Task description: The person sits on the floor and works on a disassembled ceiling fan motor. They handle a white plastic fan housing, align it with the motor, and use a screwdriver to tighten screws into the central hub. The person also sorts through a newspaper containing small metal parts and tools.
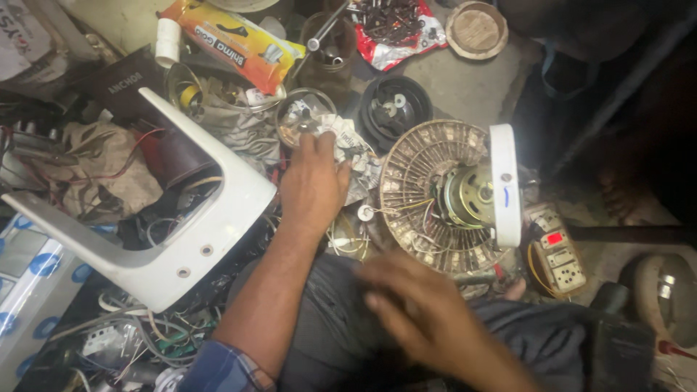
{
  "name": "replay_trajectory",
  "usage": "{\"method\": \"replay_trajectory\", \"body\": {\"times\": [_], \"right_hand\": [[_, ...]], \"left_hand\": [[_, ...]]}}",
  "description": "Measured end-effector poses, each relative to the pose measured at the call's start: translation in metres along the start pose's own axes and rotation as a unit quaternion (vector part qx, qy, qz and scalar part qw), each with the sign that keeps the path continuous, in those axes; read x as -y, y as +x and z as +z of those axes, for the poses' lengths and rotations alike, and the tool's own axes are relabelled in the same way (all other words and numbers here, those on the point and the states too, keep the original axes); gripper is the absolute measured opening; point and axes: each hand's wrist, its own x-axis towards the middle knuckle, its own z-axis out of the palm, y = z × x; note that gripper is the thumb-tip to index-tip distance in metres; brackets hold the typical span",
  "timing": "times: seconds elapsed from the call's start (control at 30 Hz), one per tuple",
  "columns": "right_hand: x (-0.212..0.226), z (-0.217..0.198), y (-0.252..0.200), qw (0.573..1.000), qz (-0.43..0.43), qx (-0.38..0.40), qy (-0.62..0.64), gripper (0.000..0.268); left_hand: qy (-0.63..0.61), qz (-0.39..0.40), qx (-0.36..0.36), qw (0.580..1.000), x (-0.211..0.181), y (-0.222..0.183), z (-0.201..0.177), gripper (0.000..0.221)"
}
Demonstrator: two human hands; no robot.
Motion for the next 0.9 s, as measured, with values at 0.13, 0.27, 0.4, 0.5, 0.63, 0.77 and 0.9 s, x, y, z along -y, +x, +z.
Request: {"method": "replay_trajectory", "body": {"times": [0.13,0.27,0.4,0.5,0.63,0.77,0.9], "right_hand": [[0.004,-0.022,-0.075,0.997,0.051,-0.059,-0.004,0.026],[-0.006,-0.059,-0.137,0.961,0.206,-0.168,-0.081,0.024],[-0.026,-0.072,-0.182,0.931,0.279,-0.204,-0.118,0.024],[-0.038,-0.072,-0.204,0.934,0.269,-0.191,-0.141,0.025],[-0.055,-0.073,-0.222,0.93,0.289,-0.174,-0.147,0.026],[-0.067,-0.064,-0.229,0.948,0.226,-0.196,-0.108,0.025],[-0.071,-0.061,-0.225,0.956,0.205,-0.177,-0.115,0.025]], "left_hand": [[0.006,0.083,-0.009,0.997,-0.01,-0.001,-0.011,0.072],[0.074,0.116,0.134,0.981,-0.034,0.003,-0.021,0.125],[0.169,0.106,0.239,0.95,-0.038,0.03,-0.019,0.127],[0.222,0.101,0.27,0.932,-0.03,0.051,-0.006,0.1],[0.194,0.08,0.255,0.944,-0.018,0.051,0.011,0.067],[0.192,0.131,0.179,0.956,-0.013,0.034,0.021,0.055],[0.184,0.166,0.129,0.96,-0.007,0.025,0.024,0.044]]}}
